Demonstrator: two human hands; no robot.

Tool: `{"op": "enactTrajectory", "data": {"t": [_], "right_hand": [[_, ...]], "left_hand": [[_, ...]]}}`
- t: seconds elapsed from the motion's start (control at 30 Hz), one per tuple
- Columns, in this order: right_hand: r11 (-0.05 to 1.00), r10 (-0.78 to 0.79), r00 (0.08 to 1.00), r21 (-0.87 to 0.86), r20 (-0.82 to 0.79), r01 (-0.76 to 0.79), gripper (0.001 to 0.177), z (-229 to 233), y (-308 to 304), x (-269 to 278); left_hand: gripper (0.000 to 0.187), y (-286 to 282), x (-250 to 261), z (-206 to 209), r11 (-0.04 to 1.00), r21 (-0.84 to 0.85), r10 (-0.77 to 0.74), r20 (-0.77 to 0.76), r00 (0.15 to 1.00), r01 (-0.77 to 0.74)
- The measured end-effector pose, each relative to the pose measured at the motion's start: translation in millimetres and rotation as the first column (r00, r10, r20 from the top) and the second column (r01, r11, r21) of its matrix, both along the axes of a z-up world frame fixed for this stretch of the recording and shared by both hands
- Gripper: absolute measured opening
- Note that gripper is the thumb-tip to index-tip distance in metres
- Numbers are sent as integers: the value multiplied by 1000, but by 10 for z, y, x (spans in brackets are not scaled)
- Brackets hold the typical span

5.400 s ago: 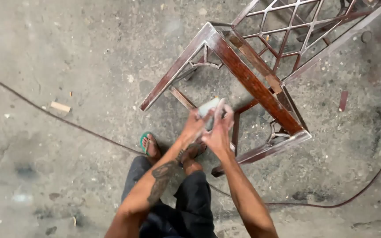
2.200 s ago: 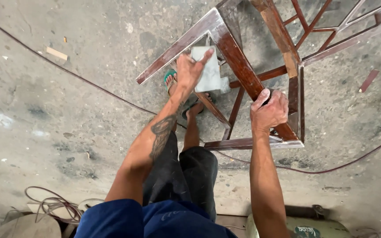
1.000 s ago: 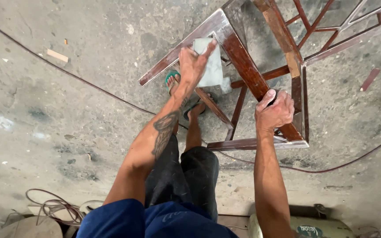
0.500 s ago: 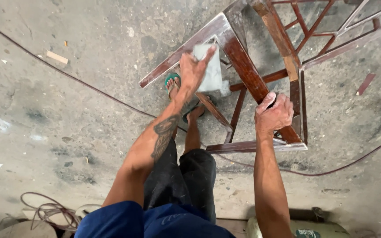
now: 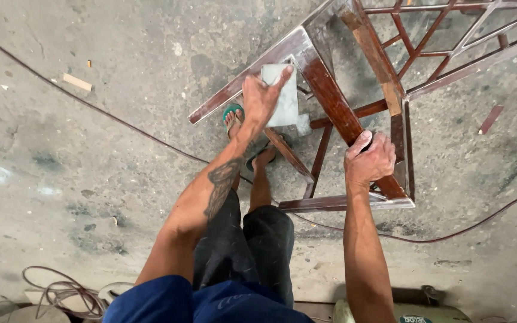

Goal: The person sands the frame of a wooden chair using a sanding block. They systematically rub the block along the legs, crossbars, and the seat frame, repositioning the chair to access different angles and surfaces.

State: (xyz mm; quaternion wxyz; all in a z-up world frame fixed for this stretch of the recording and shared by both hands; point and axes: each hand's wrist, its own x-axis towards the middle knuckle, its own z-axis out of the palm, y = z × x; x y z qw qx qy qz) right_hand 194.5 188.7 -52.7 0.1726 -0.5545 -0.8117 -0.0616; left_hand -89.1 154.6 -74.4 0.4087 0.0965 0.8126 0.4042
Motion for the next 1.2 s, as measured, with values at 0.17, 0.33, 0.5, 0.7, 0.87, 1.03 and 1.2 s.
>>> {"op": "enactTrajectory", "data": {"t": [0.17, 0.33, 0.5, 0.7, 0.87, 1.03, 1.2], "right_hand": [[999, -46, 997, -12, 56, 47, 52, 263, -8, -259], [999, -49, 996, -9, 71, 50, 51, 170, -3, -139], [1000, 14, 1000, -13, -4, -15, 34, -13, 3, 20], [1000, 0, 1000, -18, 22, 1, 38, -79, -13, 58], [1000, -3, 1000, -10, 25, 3, 38, -130, -25, 103], [1000, -11, 1000, -11, 16, 11, 40, -47, 4, 21], [1000, -6, 1000, -3, 24, 6, 40, 120, 25, -92]], "left_hand": [[65, -1, -105, -179, 977, -77, -210, -204, 956, 198], [53, -88, -356, 168, 891, -230, -418, -72, 906, 392], [50, -523, -334, 136, 964, 2, -264, -54, 963, 264], [50, -395, -6, -105, 992, 37, -123, -44, 991, 125], [46, -265, -161, -51, 993, -23, -121, -173, 978, 119], [39, -202, -241, 499, 973, 1, -229, -115, 967, 230], [53, -68, -210, 203, 876, -195, -477, -208, 854, 442]]}}
